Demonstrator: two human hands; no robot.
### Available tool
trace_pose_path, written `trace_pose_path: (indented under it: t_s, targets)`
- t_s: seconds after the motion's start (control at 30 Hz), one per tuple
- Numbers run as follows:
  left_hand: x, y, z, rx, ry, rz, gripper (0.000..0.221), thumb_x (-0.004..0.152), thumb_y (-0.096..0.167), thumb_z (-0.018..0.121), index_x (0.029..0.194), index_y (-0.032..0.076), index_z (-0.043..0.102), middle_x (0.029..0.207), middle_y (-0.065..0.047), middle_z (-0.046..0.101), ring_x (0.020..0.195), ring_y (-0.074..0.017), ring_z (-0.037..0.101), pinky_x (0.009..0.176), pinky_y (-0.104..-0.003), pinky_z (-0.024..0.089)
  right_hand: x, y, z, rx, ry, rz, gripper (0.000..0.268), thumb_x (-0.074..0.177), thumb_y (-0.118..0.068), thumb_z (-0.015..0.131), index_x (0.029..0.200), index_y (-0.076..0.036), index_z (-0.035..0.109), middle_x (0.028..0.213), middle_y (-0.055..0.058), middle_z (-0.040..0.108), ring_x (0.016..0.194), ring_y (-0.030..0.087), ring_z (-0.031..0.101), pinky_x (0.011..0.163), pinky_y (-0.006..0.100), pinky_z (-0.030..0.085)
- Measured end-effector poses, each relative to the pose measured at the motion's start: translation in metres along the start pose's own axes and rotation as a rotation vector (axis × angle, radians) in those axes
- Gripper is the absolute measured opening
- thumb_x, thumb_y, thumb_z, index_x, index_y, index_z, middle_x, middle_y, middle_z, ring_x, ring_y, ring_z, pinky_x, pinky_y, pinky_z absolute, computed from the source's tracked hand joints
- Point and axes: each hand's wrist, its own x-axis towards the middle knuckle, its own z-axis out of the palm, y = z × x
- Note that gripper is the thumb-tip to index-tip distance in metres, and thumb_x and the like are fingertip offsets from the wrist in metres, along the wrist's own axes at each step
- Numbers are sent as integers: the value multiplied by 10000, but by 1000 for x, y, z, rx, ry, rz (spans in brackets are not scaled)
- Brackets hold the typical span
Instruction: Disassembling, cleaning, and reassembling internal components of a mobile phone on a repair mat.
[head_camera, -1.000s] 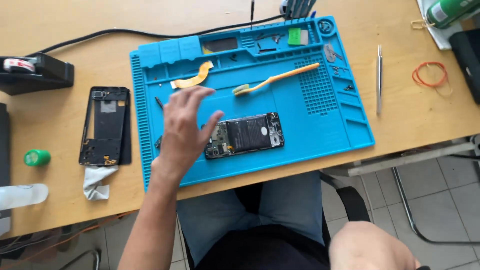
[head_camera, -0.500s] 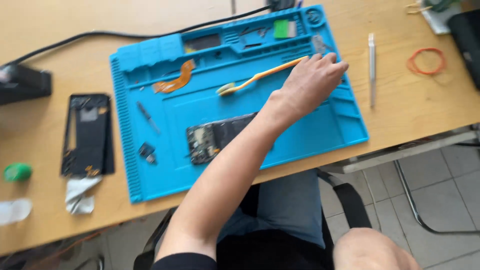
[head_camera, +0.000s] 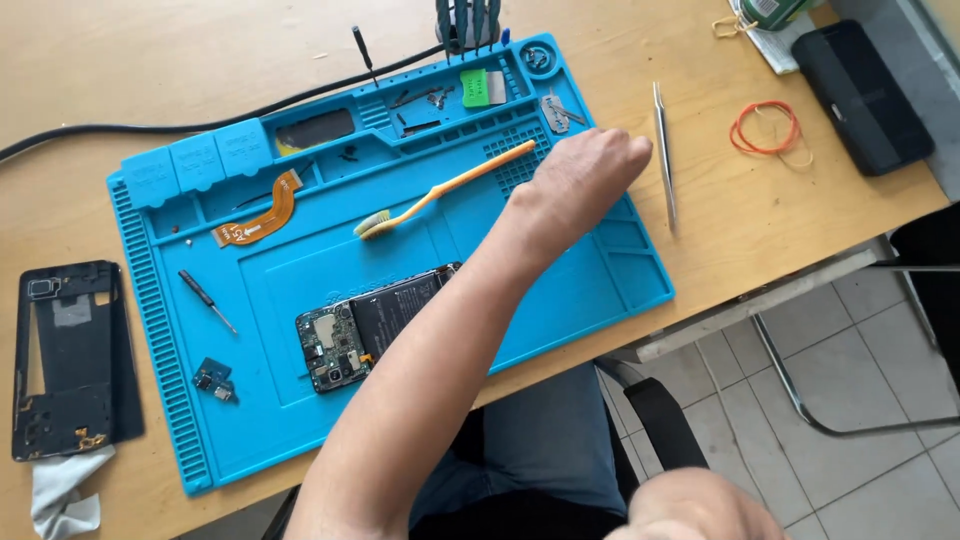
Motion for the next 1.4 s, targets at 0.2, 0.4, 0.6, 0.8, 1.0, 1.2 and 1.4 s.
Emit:
trace_pose_path:
  t_s: [0.2,0.4,0.6,0.8,1.0,1.2,1.4]
  targets:
    - [-15,-8,-67,32,-37,71,221,838,-125,619,878,91,588,726,-75,653,694,-348,719,444,-475,539,30,58,7,-42,55,-165,313,996,-336,559,748,-147,585,746,74,714,705,180,748,734,356,686]
    - [-129,-56,-209,-363,91,-133,78,1015,57,553,1072,67,605,1011,-101,643,824,-207,637,725,-314,579,70,132,2,-468,-283,-111,292,930,-122,726,1196,-45,634,1199,153,682,1123,294,697,1002,386,574]
    - [-219,-93,-243,-406,94,-403,60,1056,80,588,1054,76,648,978,-90,681,882,-204,659,689,-338,503,107,157,55,-869,-732,-340,872,862,-617,753,1568,-231,418,1610,125,434,1456,358,431,1176,547,332]
    - [-225,-98,-236,-495,243,-430,46,1035,71,622,1058,94,654,861,-84,664,802,-261,725,715,-370,615,122,165,71,-610,-636,-380,856,703,-368,931,1422,-67,579,1244,149,692,1138,407,656,981,526,533]
    - [-234,-114,-234,-416,268,-420,49,1013,44,608,1010,80,642,843,-78,661,779,-250,705,702,-367,596,141,176,88,-666,-646,-452,1019,625,-472,965,1491,-146,539,1273,96,708,1150,357,667,988,508,539]
    - [-243,-124,-244,-138,279,-441,51,991,51,614,998,95,587,840,-95,573,782,-347,676,657,-469,572,164,144,129,-834,-902,-416,827,803,-603,795,1456,-148,572,1301,92,634,1212,338,619,1013,468,495]
    - [-247,-133,-234,132,281,-422,155,925,114,687,1065,168,730,958,-54,654,958,-299,637,786,-424,525,177,151,156,-984,-1090,-410,1069,664,-667,862,1477,-93,470,1060,109,569,948,341,635,846,473,548]
